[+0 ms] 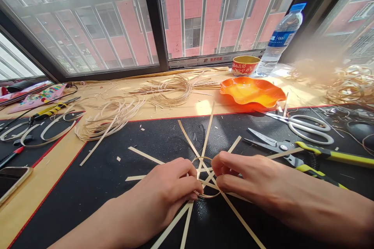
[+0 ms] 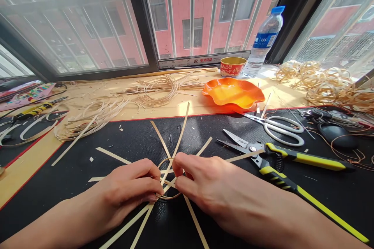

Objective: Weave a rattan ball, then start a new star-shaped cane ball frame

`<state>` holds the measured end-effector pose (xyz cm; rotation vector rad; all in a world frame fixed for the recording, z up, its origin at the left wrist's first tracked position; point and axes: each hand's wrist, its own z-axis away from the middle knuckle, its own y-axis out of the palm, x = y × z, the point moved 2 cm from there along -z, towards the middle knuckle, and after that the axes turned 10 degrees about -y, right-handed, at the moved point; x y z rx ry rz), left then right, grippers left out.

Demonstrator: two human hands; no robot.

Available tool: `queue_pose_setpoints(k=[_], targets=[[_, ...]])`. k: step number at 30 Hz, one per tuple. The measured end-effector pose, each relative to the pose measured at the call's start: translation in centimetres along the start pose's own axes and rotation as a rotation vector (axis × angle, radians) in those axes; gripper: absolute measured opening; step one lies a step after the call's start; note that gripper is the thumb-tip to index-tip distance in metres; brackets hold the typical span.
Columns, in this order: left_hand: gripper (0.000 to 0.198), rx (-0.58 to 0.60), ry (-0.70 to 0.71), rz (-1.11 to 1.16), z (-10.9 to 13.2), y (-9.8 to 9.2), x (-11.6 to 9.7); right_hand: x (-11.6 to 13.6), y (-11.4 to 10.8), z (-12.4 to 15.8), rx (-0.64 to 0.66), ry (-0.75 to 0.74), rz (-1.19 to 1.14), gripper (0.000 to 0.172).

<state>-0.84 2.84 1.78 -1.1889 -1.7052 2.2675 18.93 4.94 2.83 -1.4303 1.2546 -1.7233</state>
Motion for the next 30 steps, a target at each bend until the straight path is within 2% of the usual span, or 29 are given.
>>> queue_pose_setpoints(k=[9,13,17,24,30], targets=[[0.019,0.053,0.065,-0.086,0.1,-0.7,-0.6,0.0,-0.2,-0.1,0.026,0.021,-0.116,0.039],[0.027,0.042,0.105,-0.095,0.1,-0.7,-0.8,0.0,-0.1,-0.2,0.021,-0.005,-0.098,0.037],[0.024,0.036,0.090,-0.105,-0.1,-0.5,-0.7,-0.1,0.3,-0.3,0.047,-0.002,-0.071,0.034],[0.029,0.068,0.024,-0.055,0.0,0.0,-0.5,-1.0,0.6,0.3,-0.098,0.071,-0.252,0.024],[0.029,0.065,0.047,-0.084,-0.1,0.1,-0.6,-1.4,0.7,0.2,-0.112,0.072,-0.306,0.025]])
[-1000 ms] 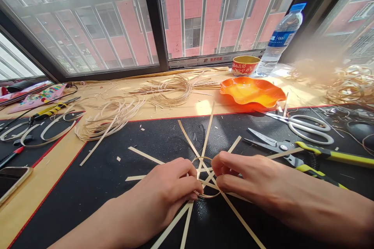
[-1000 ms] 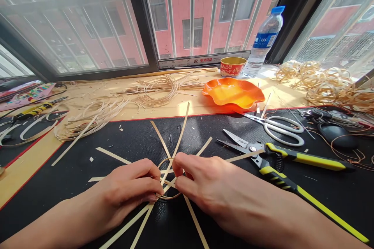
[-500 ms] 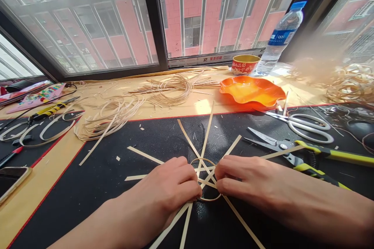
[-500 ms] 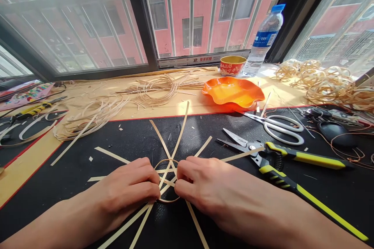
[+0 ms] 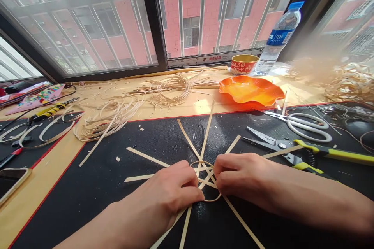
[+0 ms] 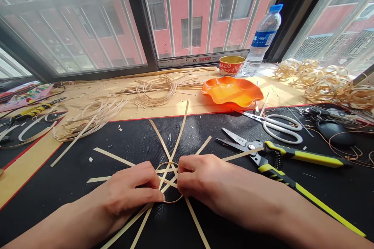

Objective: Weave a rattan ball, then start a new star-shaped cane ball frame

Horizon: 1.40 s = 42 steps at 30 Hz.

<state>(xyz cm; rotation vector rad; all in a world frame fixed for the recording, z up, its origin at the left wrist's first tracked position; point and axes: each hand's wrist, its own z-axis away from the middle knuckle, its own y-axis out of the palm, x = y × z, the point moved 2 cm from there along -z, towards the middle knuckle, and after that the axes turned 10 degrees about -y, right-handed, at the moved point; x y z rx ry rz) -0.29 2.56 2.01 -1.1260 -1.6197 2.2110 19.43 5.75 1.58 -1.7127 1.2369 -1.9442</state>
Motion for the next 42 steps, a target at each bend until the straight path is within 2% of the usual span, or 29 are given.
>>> queue_pose_setpoints(k=[13,18,24,28,31,35,38,42], targets=[[0.023,-0.063,0.077,0.030,-0.1,0.0,0.5,0.0,0.2,-0.2,0.077,0.010,0.046,0.023],[0.024,-0.079,0.057,-0.027,0.0,0.2,0.6,0.1,0.3,-0.3,0.091,0.035,0.054,0.021],[0.021,-0.104,0.018,0.055,0.1,0.5,0.9,0.0,0.6,-0.4,0.160,0.031,0.126,0.023],[0.017,-0.149,-0.010,0.126,0.0,0.5,1.3,-0.1,0.7,-0.2,0.148,0.006,0.139,0.025],[0.014,-0.140,0.013,0.151,-0.2,0.2,1.5,-0.1,0.7,-0.1,0.114,-0.043,0.137,0.029],[0.032,-0.082,-0.003,0.189,-0.1,-0.1,2.0,0.0,0.6,-0.3,0.082,-0.076,0.147,0.032],[0.048,-0.081,-0.034,0.213,0.2,-0.1,2.4,0.0,0.6,-0.4,0.084,-0.082,0.154,0.031],[0.055,-0.105,-0.016,0.207,0.3,0.2,2.7,-0.1,0.6,-0.5,0.091,-0.083,0.165,0.029]])
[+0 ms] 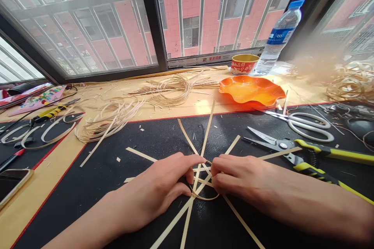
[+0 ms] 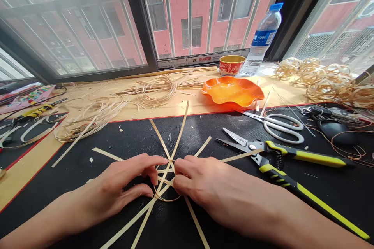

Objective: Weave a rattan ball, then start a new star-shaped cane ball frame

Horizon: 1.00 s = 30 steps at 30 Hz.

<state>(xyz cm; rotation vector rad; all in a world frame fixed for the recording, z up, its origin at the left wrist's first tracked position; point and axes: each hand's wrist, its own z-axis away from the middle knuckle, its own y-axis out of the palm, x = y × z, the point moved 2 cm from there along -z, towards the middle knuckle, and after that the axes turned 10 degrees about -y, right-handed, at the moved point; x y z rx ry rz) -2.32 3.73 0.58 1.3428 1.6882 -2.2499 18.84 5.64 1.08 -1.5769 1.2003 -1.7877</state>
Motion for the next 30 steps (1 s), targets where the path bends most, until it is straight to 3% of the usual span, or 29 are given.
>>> queue_pose_setpoints(k=[6,13,20,24,30], targets=[[0.049,-0.045,0.048,0.000,-0.2,0.2,-0.1,0.1,-0.5,0.0,0.037,0.067,0.037,0.022],[0.052,-0.044,0.033,0.013,-0.1,0.3,0.0,-0.4,-0.3,0.1,-0.029,0.040,0.028,0.022],[0.047,-0.080,0.028,-0.074,-0.1,0.2,-0.4,-0.3,-1.0,0.1,-0.142,0.401,-0.199,0.017],[0.047,-0.082,0.034,-0.089,0.0,0.2,-0.6,-0.1,-1.2,0.1,-0.161,0.288,-0.166,0.023],[0.039,-0.078,0.046,-0.114,0.0,0.1,-1.0,0.1,-0.6,0.0,-0.031,0.072,0.120,0.025]])
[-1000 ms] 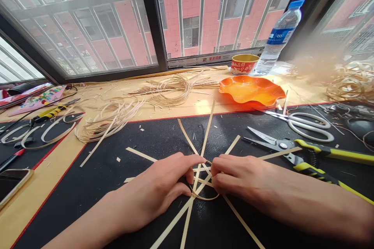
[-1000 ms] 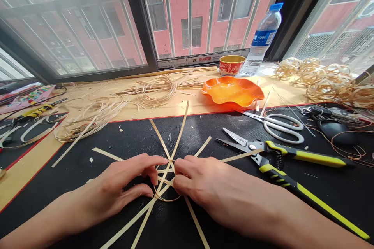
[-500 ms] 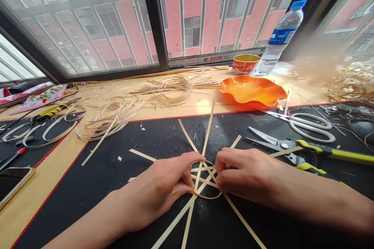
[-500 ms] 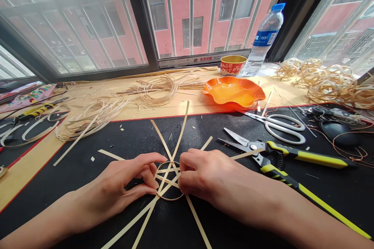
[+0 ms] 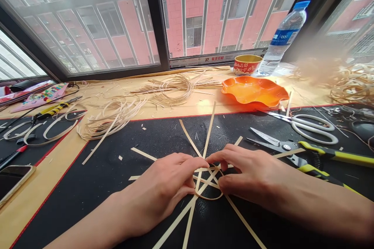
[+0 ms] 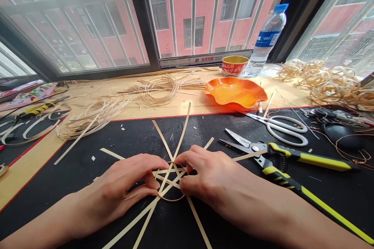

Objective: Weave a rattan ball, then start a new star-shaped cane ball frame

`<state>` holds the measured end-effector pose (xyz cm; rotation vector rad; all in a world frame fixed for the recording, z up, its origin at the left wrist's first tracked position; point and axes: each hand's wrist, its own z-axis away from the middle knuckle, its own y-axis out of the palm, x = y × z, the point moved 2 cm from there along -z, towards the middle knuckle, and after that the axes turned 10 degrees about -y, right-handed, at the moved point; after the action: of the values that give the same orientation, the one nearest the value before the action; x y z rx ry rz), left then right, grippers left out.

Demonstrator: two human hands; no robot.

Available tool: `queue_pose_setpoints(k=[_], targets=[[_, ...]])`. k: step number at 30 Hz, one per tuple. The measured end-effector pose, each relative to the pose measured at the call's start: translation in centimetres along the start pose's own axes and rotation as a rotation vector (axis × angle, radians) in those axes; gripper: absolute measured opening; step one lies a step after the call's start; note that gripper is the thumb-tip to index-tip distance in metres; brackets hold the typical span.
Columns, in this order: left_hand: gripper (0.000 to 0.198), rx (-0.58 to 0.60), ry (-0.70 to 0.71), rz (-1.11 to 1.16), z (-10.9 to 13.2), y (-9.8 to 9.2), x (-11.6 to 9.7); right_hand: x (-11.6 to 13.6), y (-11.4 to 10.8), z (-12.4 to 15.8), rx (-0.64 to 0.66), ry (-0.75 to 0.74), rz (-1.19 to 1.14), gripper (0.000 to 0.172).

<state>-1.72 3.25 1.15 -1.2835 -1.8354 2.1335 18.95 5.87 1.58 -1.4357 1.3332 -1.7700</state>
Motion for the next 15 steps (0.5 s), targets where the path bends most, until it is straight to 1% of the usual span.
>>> queue_pose_setpoints(k=[3,8,11,15], targets=[[0.039,-0.002,0.006,-0.005,-0.05,-0.07,-0.06,0.14,-0.10,-0.08,-0.007,-0.006,0.021,0.023],[0.040,-0.007,0.003,-0.011,-0.02,-0.02,0.06,0.20,-0.28,0.06,-0.045,-0.002,-0.093,0.025],[0.044,-0.011,0.007,-0.010,0.04,0.06,0.15,0.06,-0.20,0.19,-0.071,0.023,-0.144,0.025],[0.049,-0.001,0.001,-0.014,0.14,0.18,0.29,-0.01,-0.10,0.24,-0.064,0.031,-0.146,0.024]])
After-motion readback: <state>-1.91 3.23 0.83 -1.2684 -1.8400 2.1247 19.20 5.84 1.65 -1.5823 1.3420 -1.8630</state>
